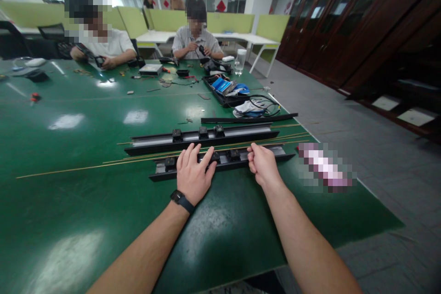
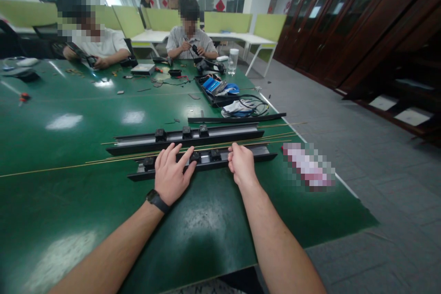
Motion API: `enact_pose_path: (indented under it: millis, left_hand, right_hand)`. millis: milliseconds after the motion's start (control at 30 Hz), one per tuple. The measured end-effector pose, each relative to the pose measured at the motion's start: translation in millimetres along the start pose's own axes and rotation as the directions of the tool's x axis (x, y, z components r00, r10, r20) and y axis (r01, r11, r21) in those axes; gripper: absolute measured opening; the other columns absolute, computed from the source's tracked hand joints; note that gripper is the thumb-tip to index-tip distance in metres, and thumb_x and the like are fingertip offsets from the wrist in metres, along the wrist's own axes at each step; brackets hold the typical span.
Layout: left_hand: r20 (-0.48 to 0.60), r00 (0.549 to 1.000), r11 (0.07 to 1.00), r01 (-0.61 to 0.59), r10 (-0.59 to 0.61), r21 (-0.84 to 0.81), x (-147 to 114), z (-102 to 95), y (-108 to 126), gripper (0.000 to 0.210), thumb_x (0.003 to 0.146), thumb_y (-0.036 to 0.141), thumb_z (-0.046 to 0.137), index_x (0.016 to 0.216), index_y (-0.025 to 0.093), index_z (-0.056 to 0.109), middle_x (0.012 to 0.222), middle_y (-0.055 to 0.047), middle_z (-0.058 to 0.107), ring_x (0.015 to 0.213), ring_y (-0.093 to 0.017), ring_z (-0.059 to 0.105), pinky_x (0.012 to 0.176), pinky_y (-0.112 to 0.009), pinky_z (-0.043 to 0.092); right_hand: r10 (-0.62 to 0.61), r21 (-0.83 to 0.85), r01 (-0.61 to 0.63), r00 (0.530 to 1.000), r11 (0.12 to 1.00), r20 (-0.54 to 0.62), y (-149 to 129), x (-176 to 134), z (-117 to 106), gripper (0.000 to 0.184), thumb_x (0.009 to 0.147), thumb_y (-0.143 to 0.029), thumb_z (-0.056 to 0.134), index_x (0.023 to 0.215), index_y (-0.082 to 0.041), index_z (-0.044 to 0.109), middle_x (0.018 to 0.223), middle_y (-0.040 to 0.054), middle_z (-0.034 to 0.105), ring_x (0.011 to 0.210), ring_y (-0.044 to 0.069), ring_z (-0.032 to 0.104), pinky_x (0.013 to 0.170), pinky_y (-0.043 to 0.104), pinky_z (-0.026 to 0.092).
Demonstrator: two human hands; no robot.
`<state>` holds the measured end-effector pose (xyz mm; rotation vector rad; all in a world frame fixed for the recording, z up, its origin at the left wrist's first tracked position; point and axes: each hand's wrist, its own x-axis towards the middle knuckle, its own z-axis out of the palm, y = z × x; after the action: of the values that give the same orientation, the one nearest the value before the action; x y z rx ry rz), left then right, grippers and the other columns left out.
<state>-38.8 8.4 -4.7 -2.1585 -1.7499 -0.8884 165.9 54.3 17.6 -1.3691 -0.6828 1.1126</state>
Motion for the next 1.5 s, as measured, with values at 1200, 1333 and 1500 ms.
enact_pose_path:
  millis: [1200, 1333, 1500]
  left_hand:
    - [0.007, 1.000, 1.000, -0.009, 0.009, 0.022, -0.2, 0.3, -0.7, 0.045, 0.095, 0.042, 0.056, 0.140, 0.035, 0.056, 0.145, -0.010, 0.053, 0.144, -0.031, 0.038, 0.119, -0.052, 0.027]
    - [-0.002, 1.000, 1.000, -0.011, 0.011, 0.022, -0.3, 0.6, -0.8, 0.045, 0.095, 0.041, 0.056, 0.140, 0.034, 0.056, 0.145, -0.010, 0.054, 0.144, -0.031, 0.038, 0.118, -0.052, 0.027]
    - [-0.005, 1.000, 1.000, -0.009, 0.009, 0.022, -0.3, 0.9, -0.8, 0.046, 0.094, 0.041, 0.057, 0.139, 0.034, 0.056, 0.145, -0.010, 0.054, 0.144, -0.032, 0.038, 0.118, -0.053, 0.028]
  right_hand:
    - [0.008, -0.002, -0.008, 1.000, 1.000, -0.010, 1.2, 0.1, -1.7, 0.023, 0.092, -0.031, 0.059, 0.076, -0.016, 0.057, 0.043, -0.0063, 0.047, 0.024, 0.004, 0.030, 0.024, 0.015, 0.017]
    - [0.023, -0.022, -0.023, 1.000, 1.000, 0.002, 0.8, 0.4, -1.7, 0.025, 0.092, -0.036, 0.061, 0.077, -0.015, 0.058, 0.043, -0.0062, 0.047, 0.024, 0.004, 0.029, 0.024, 0.016, 0.016]
    - [0.018, -0.038, -0.016, 0.999, 0.999, 0.029, -0.4, -0.5, -1.4, 0.026, 0.091, -0.036, 0.063, 0.076, -0.015, 0.058, 0.043, -0.0061, 0.047, 0.024, 0.004, 0.029, 0.024, 0.016, 0.016]
